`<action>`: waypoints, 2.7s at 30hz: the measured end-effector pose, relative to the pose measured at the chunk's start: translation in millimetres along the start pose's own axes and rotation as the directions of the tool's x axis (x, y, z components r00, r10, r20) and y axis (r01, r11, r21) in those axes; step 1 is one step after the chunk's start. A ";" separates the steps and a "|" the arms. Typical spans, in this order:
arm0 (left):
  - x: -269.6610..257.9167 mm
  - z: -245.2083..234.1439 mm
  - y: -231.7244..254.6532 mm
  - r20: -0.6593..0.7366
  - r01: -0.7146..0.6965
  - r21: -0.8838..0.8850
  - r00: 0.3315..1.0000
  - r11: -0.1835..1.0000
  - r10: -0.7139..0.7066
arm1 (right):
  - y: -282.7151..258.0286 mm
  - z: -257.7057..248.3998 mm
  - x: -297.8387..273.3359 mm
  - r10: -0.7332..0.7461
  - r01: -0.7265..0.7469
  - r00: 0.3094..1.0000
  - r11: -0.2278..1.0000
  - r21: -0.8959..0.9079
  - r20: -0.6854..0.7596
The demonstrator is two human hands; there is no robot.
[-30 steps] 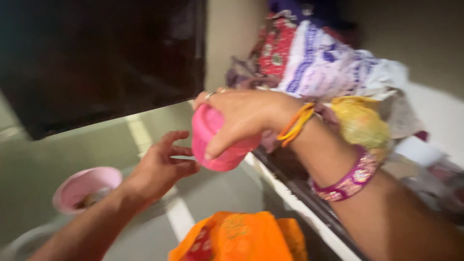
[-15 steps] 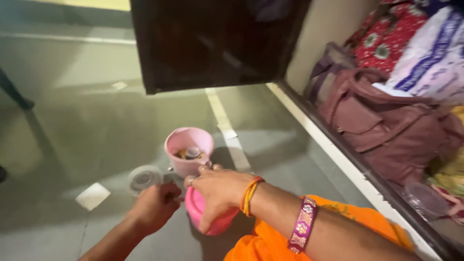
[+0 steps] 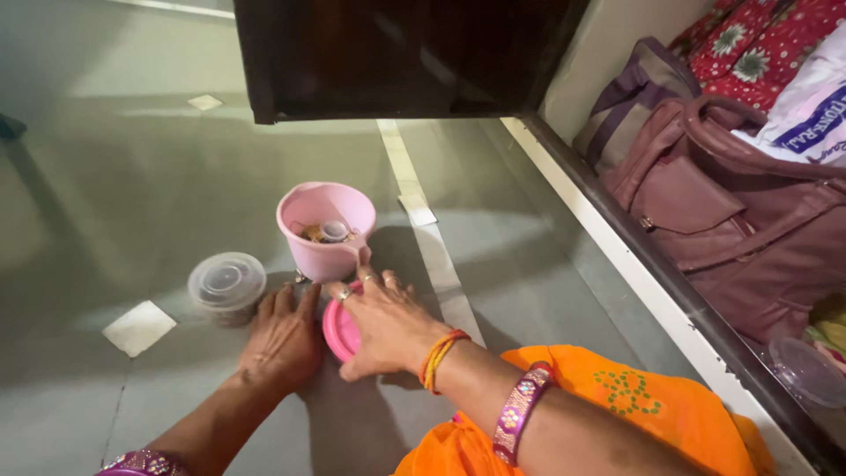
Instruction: The person sits on the floor in front of a mirror and sorts bangles and small jewelry items. They place bangles into small plastic containers, close the lids, and set the containers on a shelf. They then open a wardrobe and carry a lidded box of jewelry toward it.
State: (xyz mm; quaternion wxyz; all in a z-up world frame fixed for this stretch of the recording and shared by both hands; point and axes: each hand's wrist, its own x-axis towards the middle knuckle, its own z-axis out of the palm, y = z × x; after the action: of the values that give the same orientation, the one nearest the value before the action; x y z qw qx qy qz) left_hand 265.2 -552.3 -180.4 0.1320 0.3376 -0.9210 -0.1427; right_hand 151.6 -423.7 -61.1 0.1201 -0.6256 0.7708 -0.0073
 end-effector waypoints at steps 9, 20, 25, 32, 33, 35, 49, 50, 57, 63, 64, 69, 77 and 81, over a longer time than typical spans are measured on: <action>-8.0 -26.2 21.5 0.254 0.025 0.044 0.966 0.999 -0.035 | 7.7 -3.1 3.2 0.005 -0.004 1.000 0.998 0.069 -0.010; -4.7 -34.3 23.4 0.240 0.050 -0.007 0.970 0.999 -0.047 | 25.6 -42.4 -20.4 0.126 -0.136 0.989 0.982 0.135 0.076; -7.5 -31.8 17.0 0.215 -0.196 0.019 0.958 0.980 0.188 | 30.2 -41.8 -21.5 0.164 -0.189 0.952 0.979 0.077 0.258; -11.8 -17.0 11.6 0.269 -0.231 0.201 0.948 0.952 0.173 | 31.9 -42.8 -20.1 0.233 -0.260 0.931 0.964 0.060 0.282; -11.2 -14.8 8.8 0.293 -0.233 0.239 0.943 0.943 0.159 | 33.4 -42.9 -19.4 0.226 -0.252 0.933 0.966 0.059 0.280; -7.1 -12.2 3.0 0.279 -0.219 0.221 0.948 0.950 0.153 | 37.0 -42.5 -16.8 0.209 -0.225 0.939 0.974 0.027 0.274; -5.9 -78.7 74.0 -0.075 -0.089 -0.176 0.994 0.980 0.077 | 59.5 -69.0 -22.3 0.186 -0.277 0.927 0.924 0.263 0.325; -10.3 -77.5 83.7 -0.056 -0.104 -0.180 0.994 0.978 0.096 | 61.8 -74.4 -23.8 0.174 -0.269 0.928 0.924 0.272 0.328; -31.2 -49.5 99.2 -0.050 -0.436 -0.201 0.899 0.877 0.436 | 73.6 -82.9 -28.6 0.207 -0.312 0.919 0.903 0.294 0.336; -13.2 -35.6 70.9 -0.160 -0.336 -0.256 0.940 0.907 0.303 | 76.6 -76.0 -22.0 0.179 -0.270 0.930 0.926 0.263 0.322; -10.6 -35.4 64.0 -0.209 -0.295 -0.274 0.947 0.915 0.243 | 76.0 -75.0 -21.6 0.178 -0.275 0.929 0.919 0.284 0.324; -1.1 -31.9 42.8 -0.299 -0.162 -0.319 0.952 0.934 0.063 | 74.6 -74.8 -20.1 0.188 -0.284 0.925 0.919 0.274 0.330; 15.9 -13.7 19.9 -0.016 0.211 -0.616 0.960 0.759 -0.280 | 66.7 -68.3 -14.6 0.123 -0.250 0.922 0.914 0.320 0.368; 24.6 6.7 -7.9 -0.134 0.134 -0.347 0.972 0.928 -0.190 | 62.8 -65.2 -12.8 0.096 -0.211 0.929 0.931 0.298 0.357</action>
State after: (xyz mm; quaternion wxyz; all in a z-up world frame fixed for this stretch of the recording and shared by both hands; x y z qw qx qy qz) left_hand 249.4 -573.1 -185.7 0.2513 0.3960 -0.8378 -0.2795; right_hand 80.9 -406.7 -5.6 0.3536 -0.5253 0.7737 -0.0203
